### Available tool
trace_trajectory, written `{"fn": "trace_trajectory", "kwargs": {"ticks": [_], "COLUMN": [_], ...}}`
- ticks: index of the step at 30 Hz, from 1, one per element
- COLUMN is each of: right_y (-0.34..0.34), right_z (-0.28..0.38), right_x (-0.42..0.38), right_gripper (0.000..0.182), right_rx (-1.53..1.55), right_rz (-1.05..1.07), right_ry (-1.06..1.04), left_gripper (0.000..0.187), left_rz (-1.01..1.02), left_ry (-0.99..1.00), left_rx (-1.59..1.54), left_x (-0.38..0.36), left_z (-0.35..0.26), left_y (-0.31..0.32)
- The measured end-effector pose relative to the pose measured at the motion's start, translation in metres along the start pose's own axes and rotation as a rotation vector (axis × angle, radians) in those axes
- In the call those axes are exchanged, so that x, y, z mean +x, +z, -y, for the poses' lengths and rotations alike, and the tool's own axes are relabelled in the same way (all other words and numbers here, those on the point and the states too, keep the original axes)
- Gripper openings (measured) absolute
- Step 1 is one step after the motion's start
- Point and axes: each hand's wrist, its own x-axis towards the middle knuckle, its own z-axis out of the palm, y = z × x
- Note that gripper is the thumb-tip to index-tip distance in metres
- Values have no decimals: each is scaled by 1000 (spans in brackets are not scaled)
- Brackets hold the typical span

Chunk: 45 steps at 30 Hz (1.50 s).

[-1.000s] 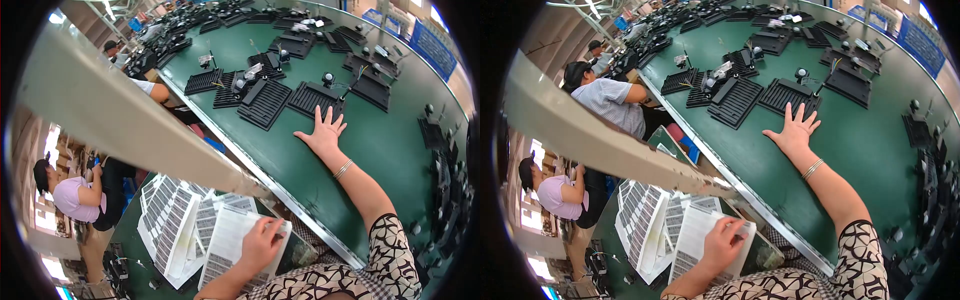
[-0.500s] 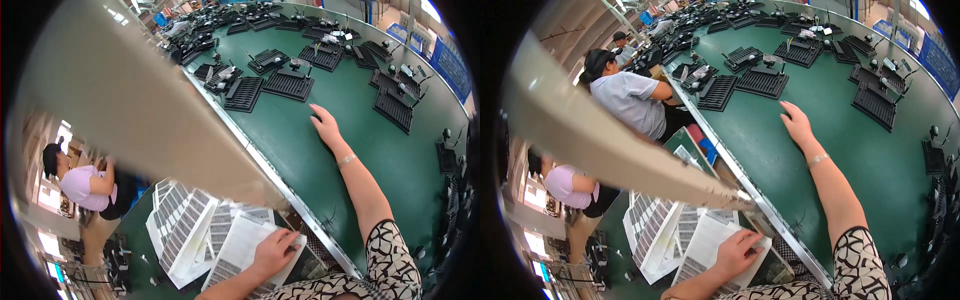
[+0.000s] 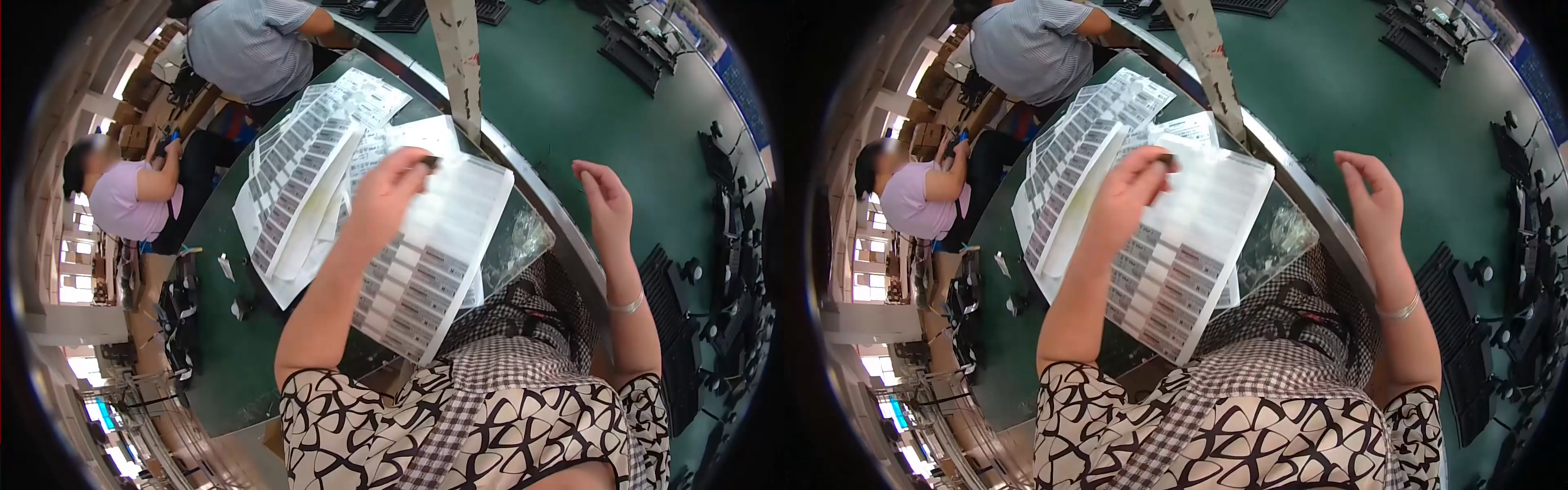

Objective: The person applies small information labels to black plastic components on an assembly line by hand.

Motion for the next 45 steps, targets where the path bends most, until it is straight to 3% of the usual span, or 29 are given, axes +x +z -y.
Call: {"fn": "trace_trajectory", "kwargs": {"ticks": [2, 3, 5, 6, 10, 13, 14, 18, 21, 26, 45], "right_y": [26, 39, 71, 90, 127, 110, 104, 117, 157, 179, 178], "right_z": [49, 73, 85, 80, 54, 60, 65, 82, 83, 61, 56], "right_x": [-30, -44, -71, -83, -80, -63, -59, -49, -46, -44, -44], "right_gripper": [19, 32, 70, 75, 77, 74, 62, 44, 46, 66, 66], "right_rx": [-152, -169, -571, -658, -771, -791, -720, -674, -466, -565, -536], "right_rz": [112, 296, 585, 636, 711, 810, 810, 800, 708, 780, 783], "right_ry": [-254, -283, -460, -549, -706, -664, -656, -574, -633, -674, -617], "left_gripper": [21, 21, 22, 22, 18, 15, 15, 13, 11, 11, 13], "left_rz": [-141, -179, -227, -239, -421, -460, -425, -320, -263, -251, -84], "left_ry": [64, 44, -19, -46, -46, -35, -33, 80, 205, 292, 181], "left_rx": [69, 133, 240, 277, 409, 530, 577, 762, 951, 1233, 1138], "left_x": [-25, -40, -72, -87, -121, -123, -121, -98, -74, -55, -44], "left_z": [8, 19, 41, 50, 73, 78, 74, 58, 56, 75, 58], "left_y": [-30, -46, -65, -71, -77, -77, -75, -67, -64, -60, -71]}}
